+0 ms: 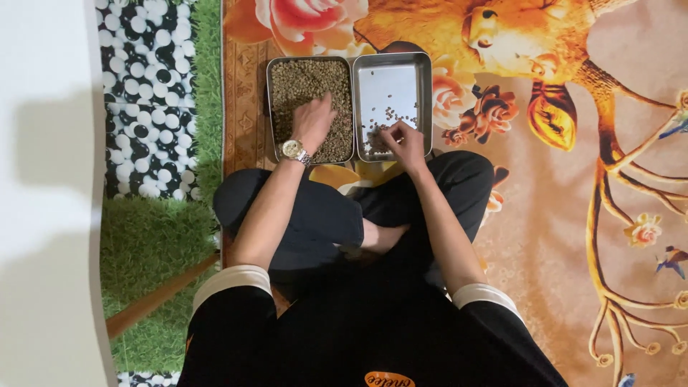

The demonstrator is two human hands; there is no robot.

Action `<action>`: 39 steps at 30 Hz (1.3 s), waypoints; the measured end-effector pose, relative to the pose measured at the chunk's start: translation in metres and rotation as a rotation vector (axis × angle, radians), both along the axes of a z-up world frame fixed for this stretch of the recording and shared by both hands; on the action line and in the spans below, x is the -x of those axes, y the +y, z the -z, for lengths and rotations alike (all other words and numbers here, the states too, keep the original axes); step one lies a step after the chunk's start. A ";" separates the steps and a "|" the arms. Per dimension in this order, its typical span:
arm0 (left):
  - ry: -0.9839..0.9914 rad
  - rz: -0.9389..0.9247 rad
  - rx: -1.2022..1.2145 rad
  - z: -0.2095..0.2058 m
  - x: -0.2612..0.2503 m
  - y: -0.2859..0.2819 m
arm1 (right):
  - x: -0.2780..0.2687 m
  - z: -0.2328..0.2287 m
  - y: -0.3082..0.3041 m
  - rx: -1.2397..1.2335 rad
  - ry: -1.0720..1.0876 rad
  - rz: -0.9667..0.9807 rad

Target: A person is manually sorting coffee beans by picking them from one tray and placing them into another.

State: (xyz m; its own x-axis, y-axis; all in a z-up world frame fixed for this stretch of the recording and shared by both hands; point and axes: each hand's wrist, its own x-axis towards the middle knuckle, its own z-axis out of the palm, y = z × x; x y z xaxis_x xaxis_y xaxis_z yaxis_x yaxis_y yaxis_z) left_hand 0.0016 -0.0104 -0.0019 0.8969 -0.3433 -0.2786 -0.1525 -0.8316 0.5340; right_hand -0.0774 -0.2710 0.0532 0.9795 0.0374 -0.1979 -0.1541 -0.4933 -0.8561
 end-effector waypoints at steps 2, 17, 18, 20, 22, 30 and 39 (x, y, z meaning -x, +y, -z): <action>0.038 0.004 0.063 -0.014 0.004 0.006 | 0.012 0.023 -0.019 0.030 0.008 0.037; 0.124 -0.051 0.111 0.049 0.000 0.011 | 0.015 0.034 -0.016 0.114 0.022 0.107; 0.115 -0.086 0.117 0.053 0.001 0.011 | 0.016 0.032 -0.014 0.109 0.008 0.104; 0.137 -0.066 0.116 0.038 0.006 0.006 | 0.015 0.031 -0.010 0.128 0.012 0.097; 0.156 -0.048 0.117 0.009 0.004 0.001 | 0.014 0.023 -0.002 0.148 0.014 0.088; 0.108 0.116 0.478 -0.062 -0.003 -0.010 | -0.022 0.001 0.054 0.019 0.020 -0.033; 0.061 0.171 0.473 -0.058 -0.002 -0.012 | -0.032 0.004 0.063 -0.047 0.009 -0.091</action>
